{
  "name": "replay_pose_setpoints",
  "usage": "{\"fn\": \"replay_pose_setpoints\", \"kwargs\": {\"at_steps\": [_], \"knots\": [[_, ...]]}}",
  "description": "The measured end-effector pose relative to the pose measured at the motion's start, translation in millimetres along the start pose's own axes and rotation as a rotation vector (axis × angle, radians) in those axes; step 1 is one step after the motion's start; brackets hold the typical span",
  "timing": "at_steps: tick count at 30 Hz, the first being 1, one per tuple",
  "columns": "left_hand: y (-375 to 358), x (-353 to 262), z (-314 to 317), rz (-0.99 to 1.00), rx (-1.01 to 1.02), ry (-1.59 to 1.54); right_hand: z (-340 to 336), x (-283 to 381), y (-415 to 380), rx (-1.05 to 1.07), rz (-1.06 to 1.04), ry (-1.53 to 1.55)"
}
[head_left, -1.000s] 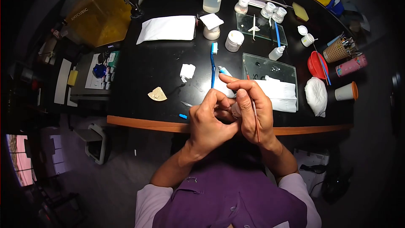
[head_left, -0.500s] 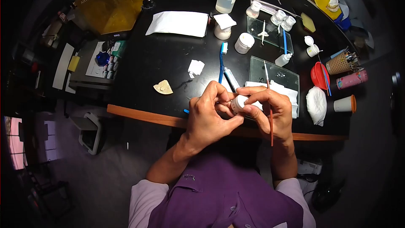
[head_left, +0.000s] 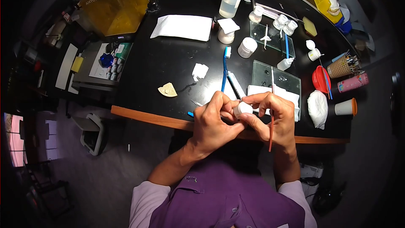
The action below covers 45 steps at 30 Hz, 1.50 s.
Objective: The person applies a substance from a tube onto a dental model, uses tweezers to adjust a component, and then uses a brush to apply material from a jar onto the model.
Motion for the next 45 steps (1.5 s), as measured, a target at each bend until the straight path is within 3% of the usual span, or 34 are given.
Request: {"fn": "replay_pose_setpoints", "kwargs": {"at_steps": [7,14,18,22,24,32,38,39,45], "knots": [[-9,6,-14,-0.002,-0.13,0.16,30,4,7,-0.086,0.013,-0.087],[-13,25,-36,0.109,-0.275,0.145,46,14,30,0.101,-0.098,-0.123],[-14,7,-74,-0.055,-0.191,0.337,54,6,50,0.135,-0.046,-0.194],[-14,26,-130,-0.124,-0.272,0.477,59,-10,59,0.202,-0.076,-0.298],[-3,42,-148,0.033,-0.231,0.438,64,-17,60,0.219,-0.055,-0.3],[24,50,-149,-0.022,0.132,0.509,67,-19,59,0.153,-0.103,-0.24],[30,52,-148,-0.067,0.145,0.446,49,-6,54,-0.006,-0.155,-0.191],[32,51,-148,-0.056,0.146,0.448,44,-8,54,-0.03,-0.237,-0.175],[54,26,-138,-0.085,0.212,0.324,15,-6,38,0.04,-0.162,0.056]]}}
Point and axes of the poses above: each hand's wrist, its own y-axis towards the middle knuckle, its own z-axis out of the palm, x = y × z, the point moved 1 cm from there along y, towards the middle knuckle, and after that the axes turned 2 degrees about y, right-handed, at the moved point
